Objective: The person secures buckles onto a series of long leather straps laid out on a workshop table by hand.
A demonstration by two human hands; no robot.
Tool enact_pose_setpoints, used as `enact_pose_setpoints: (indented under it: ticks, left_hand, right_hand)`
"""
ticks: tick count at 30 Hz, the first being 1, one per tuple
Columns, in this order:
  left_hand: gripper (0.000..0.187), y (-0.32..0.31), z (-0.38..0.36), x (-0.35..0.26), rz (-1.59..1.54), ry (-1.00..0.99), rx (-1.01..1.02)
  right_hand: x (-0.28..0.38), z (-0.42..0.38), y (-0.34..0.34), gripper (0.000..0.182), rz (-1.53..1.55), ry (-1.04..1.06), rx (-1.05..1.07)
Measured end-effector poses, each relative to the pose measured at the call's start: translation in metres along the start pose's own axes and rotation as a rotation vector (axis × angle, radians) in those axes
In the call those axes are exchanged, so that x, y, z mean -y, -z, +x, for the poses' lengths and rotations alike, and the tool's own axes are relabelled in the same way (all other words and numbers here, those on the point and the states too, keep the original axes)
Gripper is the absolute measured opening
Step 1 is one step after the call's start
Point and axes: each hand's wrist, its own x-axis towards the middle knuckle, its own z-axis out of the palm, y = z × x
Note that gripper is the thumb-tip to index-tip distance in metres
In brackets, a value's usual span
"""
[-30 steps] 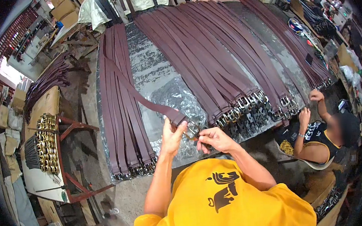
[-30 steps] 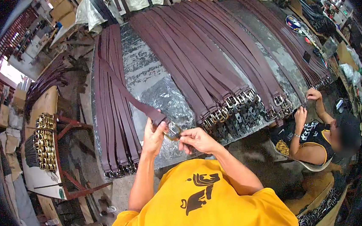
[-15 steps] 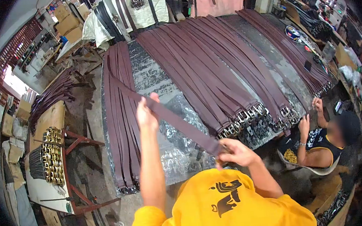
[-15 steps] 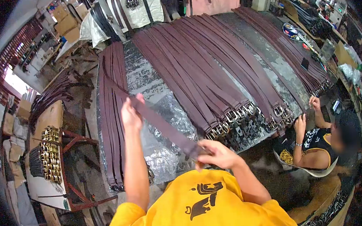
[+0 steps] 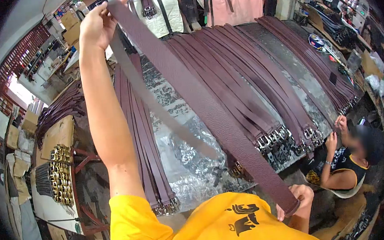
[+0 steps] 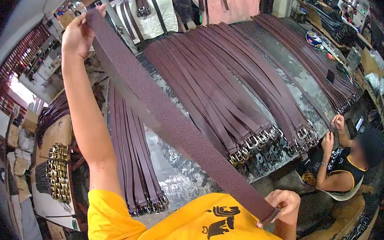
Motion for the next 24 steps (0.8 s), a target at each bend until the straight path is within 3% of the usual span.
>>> enact_pose_setpoints:
  ticks: [3,4,5,7,8,9,10,14,18,19,20,22,24]
  left_hand:
    - [0.040,-0.032,0.021,0.009,0.148,0.049,-0.115]
    - [0.039,-0.013,0.051,0.028,0.158,0.086,-0.018]
    - [0.039,0.002,0.067,0.042,-0.057,0.094,0.404]
    - [0.039,0.004,0.106,0.069,-0.117,0.117,0.459]
    - [0.039,-0.006,0.132,0.083,0.041,0.131,0.094]
    - [0.037,0.001,0.157,0.098,-0.002,0.119,0.144]
    - [0.026,-0.038,0.150,0.093,-0.318,0.201,-0.056]
    - [0.033,-0.049,0.207,0.121,-0.338,0.158,-0.007]
    - [0.035,-0.059,0.214,0.155,-0.381,0.093,-0.058]
    - [0.035,-0.048,0.210,0.162,-0.241,0.069,0.135]
    - [0.032,-0.051,0.201,0.185,-0.260,0.020,0.096]
    - [0.035,-0.029,0.188,0.229,-0.056,0.312,-0.167]
    - [0.051,0.010,0.158,0.273,0.103,0.642,-0.157]
  right_hand:
    - [-0.013,-0.045,0.008,0.022,-0.320,0.016,-0.384]
    - [-0.010,-0.040,0.012,0.024,-0.335,-0.031,-0.467]
    - [-0.007,-0.036,0.016,0.025,-0.346,-0.080,-0.550]
    - [0.018,0.029,0.015,0.029,-0.166,-0.283,-0.568]
    - [0.016,0.038,0.025,0.032,-0.192,-0.290,-0.598]
    - [0.011,0.044,0.038,0.035,-0.219,-0.296,-0.627]
    - [0.009,0.052,0.049,0.038,-0.244,-0.300,-0.659]
    - [0.005,0.075,0.091,0.038,-0.224,-0.210,-0.618]
    - [-0.006,0.071,0.129,0.043,-0.295,-0.248,-0.654]
    - [-0.010,0.072,0.129,0.035,-0.236,-0.193,-0.721]
    - [-0.011,0.072,0.133,0.033,-0.239,-0.230,-0.728]
    - [-0.012,0.069,0.143,0.029,-0.247,-0.308,-0.747]
    - [-0.020,0.067,0.148,0.025,-0.178,-0.321,-0.815]
